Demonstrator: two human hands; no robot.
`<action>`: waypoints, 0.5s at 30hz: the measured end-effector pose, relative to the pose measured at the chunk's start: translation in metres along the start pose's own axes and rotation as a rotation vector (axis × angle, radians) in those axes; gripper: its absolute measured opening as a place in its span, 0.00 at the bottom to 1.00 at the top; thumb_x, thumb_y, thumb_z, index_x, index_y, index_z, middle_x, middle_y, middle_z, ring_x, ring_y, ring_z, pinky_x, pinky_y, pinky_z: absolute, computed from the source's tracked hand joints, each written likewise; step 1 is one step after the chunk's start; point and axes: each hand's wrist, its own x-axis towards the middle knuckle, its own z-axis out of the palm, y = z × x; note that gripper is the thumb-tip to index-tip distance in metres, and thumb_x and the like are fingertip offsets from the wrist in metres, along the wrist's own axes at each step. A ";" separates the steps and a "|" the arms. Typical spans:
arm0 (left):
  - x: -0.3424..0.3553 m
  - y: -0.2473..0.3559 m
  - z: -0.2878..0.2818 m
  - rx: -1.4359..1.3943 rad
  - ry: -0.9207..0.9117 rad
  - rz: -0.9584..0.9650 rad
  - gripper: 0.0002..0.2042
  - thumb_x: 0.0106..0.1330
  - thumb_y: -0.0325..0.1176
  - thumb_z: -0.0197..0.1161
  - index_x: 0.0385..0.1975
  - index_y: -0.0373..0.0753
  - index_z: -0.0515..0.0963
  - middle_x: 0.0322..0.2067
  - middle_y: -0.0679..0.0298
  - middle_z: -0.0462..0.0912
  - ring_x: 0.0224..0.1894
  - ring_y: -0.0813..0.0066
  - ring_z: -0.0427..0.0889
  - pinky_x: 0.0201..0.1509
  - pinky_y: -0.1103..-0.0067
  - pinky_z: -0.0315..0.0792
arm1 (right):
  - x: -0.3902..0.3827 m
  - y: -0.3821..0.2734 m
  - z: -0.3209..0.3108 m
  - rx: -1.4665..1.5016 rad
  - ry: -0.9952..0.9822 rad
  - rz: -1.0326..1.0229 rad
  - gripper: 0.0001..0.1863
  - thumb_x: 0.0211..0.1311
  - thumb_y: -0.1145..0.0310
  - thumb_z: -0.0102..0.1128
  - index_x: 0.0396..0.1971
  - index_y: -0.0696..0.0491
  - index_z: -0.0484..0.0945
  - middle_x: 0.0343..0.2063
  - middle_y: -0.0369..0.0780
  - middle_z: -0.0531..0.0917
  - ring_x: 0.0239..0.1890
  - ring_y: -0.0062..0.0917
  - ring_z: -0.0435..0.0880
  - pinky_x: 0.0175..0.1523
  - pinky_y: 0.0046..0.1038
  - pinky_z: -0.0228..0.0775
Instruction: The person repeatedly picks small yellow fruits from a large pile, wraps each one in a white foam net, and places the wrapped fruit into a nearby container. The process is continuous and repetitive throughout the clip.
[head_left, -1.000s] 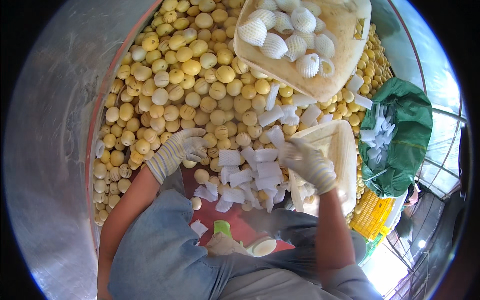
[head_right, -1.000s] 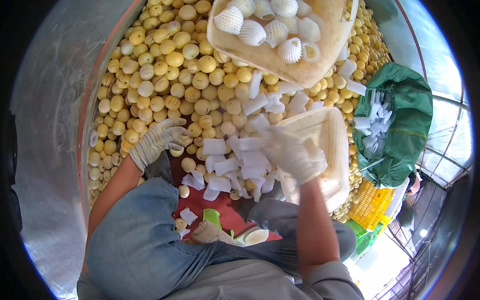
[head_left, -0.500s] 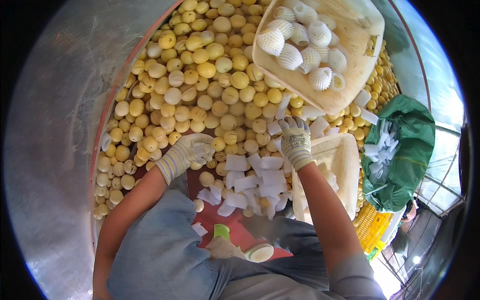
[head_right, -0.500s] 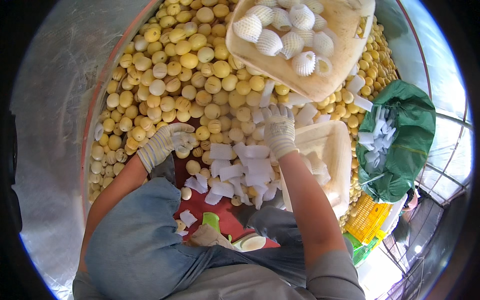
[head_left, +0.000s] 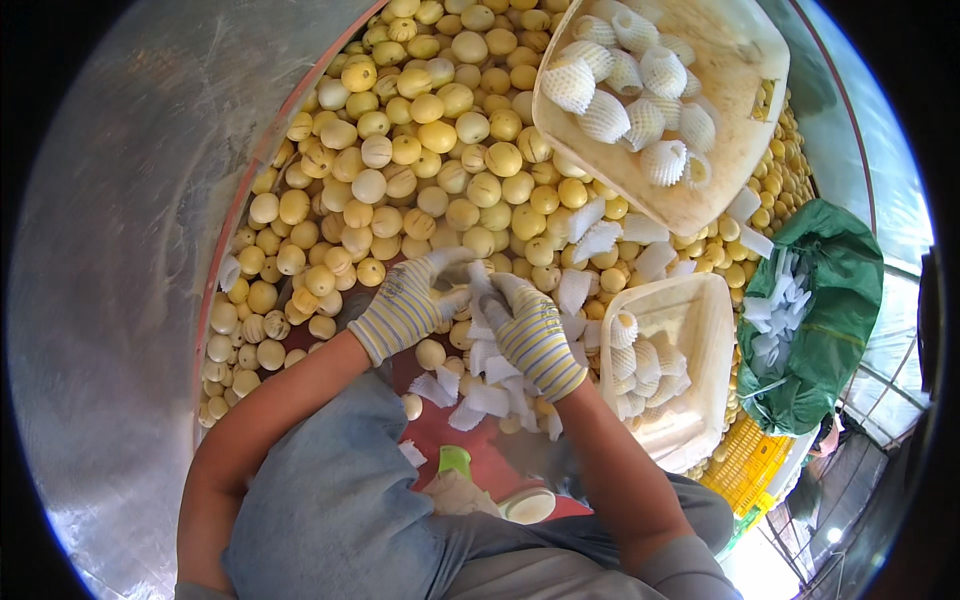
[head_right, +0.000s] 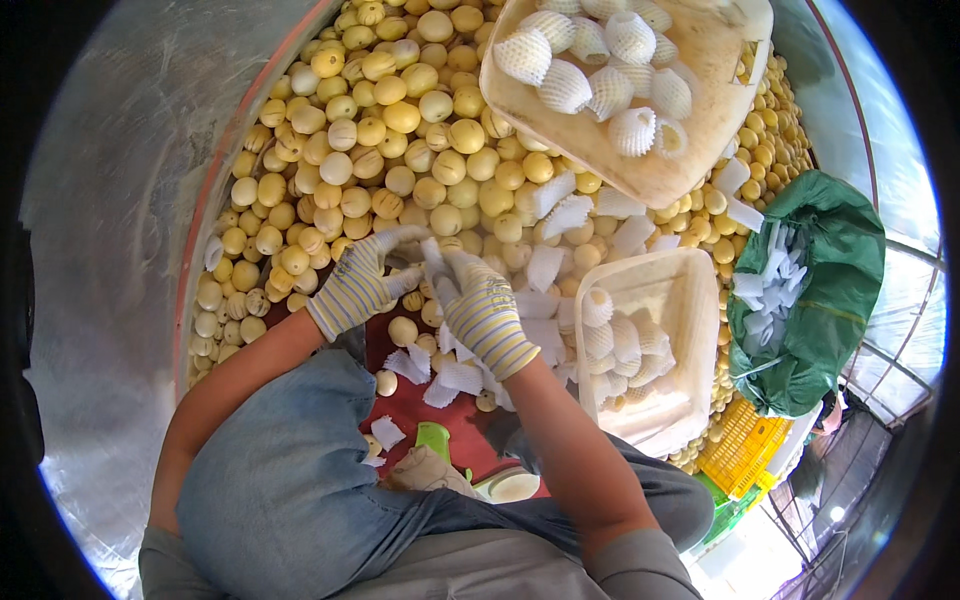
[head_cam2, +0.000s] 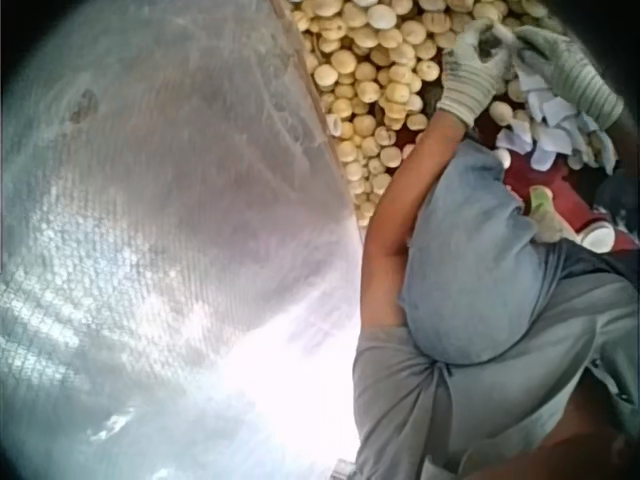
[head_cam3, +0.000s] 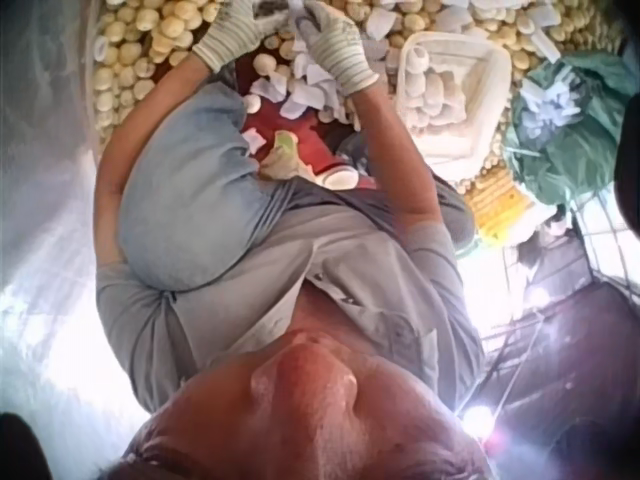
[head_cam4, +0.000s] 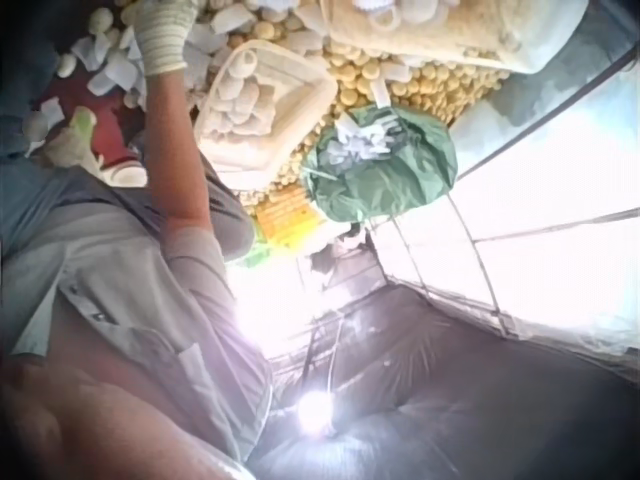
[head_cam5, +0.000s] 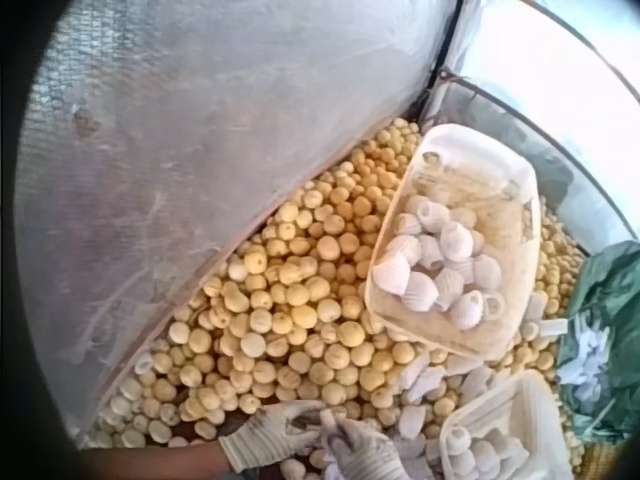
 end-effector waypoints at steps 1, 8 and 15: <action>0.000 -0.003 -0.001 0.016 0.052 -0.026 0.25 0.62 0.29 0.66 0.60 0.33 0.71 0.49 0.59 0.80 0.50 0.71 0.80 0.59 0.75 0.74 | 0.001 -0.002 0.004 0.034 -0.021 -0.010 0.13 0.59 0.68 0.58 0.42 0.58 0.77 0.32 0.52 0.81 0.39 0.50 0.81 0.45 0.44 0.73; -0.003 -0.003 -0.004 0.117 0.175 -0.059 0.26 0.58 0.30 0.68 0.58 0.34 0.73 0.47 0.57 0.80 0.49 0.71 0.81 0.55 0.76 0.75 | 0.009 -0.009 0.013 0.186 -0.037 0.074 0.17 0.57 0.69 0.62 0.46 0.58 0.77 0.38 0.51 0.83 0.40 0.40 0.84 0.45 0.36 0.76; -0.003 -0.005 -0.009 0.152 0.239 0.090 0.26 0.58 0.30 0.67 0.58 0.35 0.73 0.47 0.56 0.81 0.47 0.69 0.82 0.54 0.75 0.76 | 0.012 0.012 0.027 0.507 0.124 0.163 0.23 0.56 0.72 0.65 0.53 0.63 0.76 0.41 0.45 0.84 0.39 0.25 0.83 0.47 0.27 0.76</action>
